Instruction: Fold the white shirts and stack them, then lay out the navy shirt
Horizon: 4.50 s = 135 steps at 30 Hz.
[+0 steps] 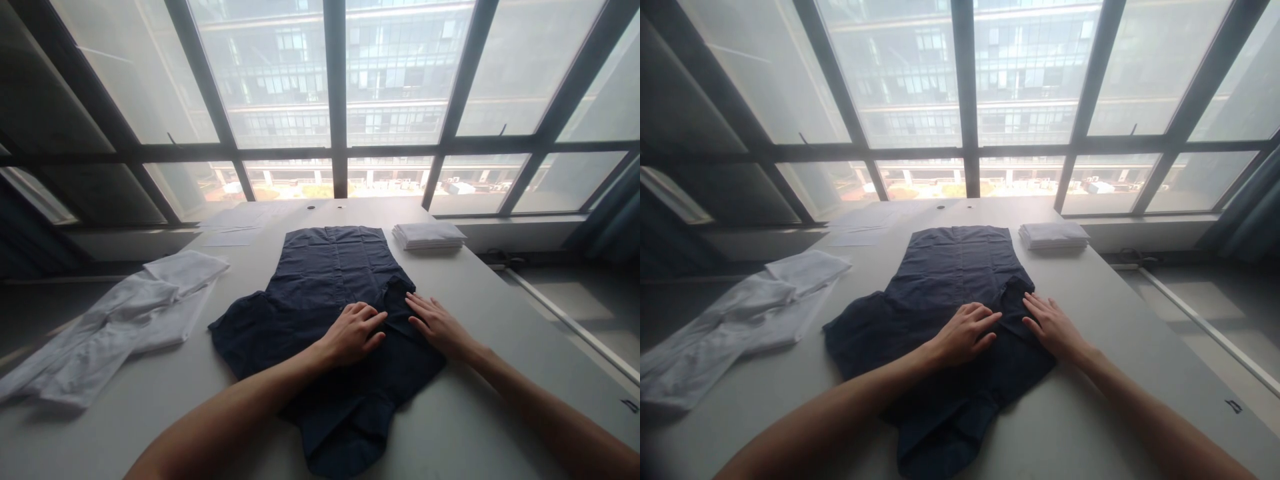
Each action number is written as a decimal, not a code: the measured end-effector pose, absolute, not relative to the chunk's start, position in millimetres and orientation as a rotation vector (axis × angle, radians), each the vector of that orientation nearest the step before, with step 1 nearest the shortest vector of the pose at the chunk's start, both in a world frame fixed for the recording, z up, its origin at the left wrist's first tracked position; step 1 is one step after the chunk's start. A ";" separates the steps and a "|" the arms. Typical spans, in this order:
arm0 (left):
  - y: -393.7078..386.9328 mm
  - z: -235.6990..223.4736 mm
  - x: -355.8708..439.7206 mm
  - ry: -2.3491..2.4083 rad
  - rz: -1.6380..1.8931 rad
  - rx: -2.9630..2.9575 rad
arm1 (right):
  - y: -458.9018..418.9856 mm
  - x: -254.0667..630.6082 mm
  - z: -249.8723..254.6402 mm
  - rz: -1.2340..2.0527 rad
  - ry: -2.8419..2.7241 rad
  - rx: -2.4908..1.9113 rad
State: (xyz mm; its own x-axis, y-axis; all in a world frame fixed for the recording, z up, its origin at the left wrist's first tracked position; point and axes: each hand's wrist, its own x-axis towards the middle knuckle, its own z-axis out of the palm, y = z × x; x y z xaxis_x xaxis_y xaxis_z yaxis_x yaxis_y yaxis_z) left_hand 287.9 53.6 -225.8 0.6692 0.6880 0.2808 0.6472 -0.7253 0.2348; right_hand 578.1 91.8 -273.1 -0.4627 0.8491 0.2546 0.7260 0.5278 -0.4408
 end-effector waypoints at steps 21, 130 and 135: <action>62.7 -246.3 285.5 1.035 0.385 2.722 | 143.6 516.5 -253.2 0.012 -2.266 -1.659; 60.8 -246.3 284.0 1.055 0.321 2.730 | 156.8 539.5 -271.0 0.004 -2.293 -1.297; 60.2 -245.5 284.2 1.060 0.324 2.734 | 147.5 526.0 -274.3 0.071 -2.450 -1.243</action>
